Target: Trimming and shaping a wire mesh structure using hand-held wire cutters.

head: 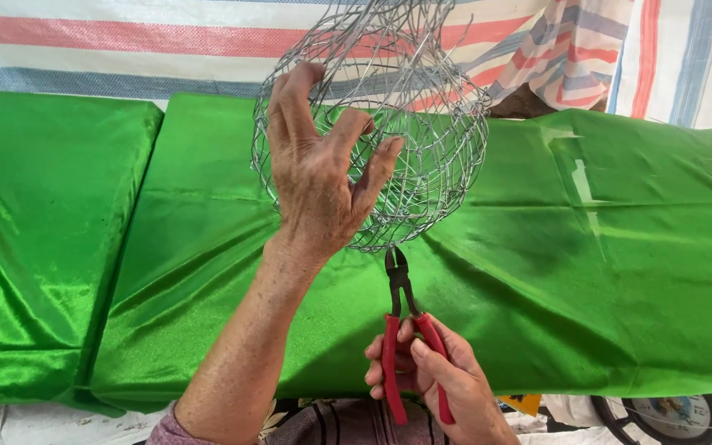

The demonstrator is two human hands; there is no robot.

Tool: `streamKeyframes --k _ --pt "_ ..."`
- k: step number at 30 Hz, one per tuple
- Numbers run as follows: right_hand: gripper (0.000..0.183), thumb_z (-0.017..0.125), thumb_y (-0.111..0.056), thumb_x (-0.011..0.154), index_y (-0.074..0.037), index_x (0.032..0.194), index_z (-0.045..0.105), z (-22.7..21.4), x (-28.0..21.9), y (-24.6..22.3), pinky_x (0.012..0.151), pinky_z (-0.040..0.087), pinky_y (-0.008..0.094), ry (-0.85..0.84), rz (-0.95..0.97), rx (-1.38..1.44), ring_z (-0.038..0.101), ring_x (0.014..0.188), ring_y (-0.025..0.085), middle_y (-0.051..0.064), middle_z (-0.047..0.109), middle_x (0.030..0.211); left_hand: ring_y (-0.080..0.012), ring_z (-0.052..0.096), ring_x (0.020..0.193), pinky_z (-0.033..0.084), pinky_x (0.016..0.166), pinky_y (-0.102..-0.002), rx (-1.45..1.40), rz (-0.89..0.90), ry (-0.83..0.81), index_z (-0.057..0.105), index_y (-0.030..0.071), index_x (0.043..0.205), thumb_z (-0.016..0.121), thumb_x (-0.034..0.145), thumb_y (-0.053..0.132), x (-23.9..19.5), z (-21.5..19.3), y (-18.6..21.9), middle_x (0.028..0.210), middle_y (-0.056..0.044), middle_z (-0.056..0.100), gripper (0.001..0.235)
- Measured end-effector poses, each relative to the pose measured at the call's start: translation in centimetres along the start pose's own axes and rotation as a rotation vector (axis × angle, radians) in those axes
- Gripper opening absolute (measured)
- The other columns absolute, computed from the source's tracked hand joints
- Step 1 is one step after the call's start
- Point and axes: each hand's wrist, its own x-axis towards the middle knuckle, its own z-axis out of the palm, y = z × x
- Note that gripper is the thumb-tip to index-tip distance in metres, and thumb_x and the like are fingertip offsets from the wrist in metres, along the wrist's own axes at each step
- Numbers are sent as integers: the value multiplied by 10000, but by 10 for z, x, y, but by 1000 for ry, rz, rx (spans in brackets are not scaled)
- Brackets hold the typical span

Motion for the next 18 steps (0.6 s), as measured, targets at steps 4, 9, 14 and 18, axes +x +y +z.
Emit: streamKeyframes --k 4,9,14,18 --pt "140 527 -142 1009 -7 1047 537 4 3 -1 746 639 531 -42 13 7 732 881 416 336 668 1078 -411 434 1383 496 1120 -658 -7 -5 3 692 88 986 664 1063 428 -4 3 -7 1447 -215 375 349" --pt "153 518 -110 1015 18 1091 552 -2 1 -6 749 658 534 -73 -107 -100 753 889 426 340 686 1105 -450 371 1522 362 1272 -682 3 -43 -68 725 155 997 623 1074 492 -4 0 -11 1606 -242 302 361" --pt "156 490 -93 1001 -4 1060 603 -6 -11 -43 790 690 492 2 -186 -369 793 897 356 277 749 1108 -438 357 1531 290 1292 -671 -18 -75 -69 691 149 960 581 1060 466 -2 1 -10 1604 -257 324 350" --pt "140 525 -117 1015 3 1055 586 -4 -8 -66 779 677 481 -39 -208 -386 789 869 355 284 740 1075 -434 361 1536 298 1290 -672 -23 -93 -11 665 139 932 584 1053 435 -7 6 -5 1610 -249 337 329"
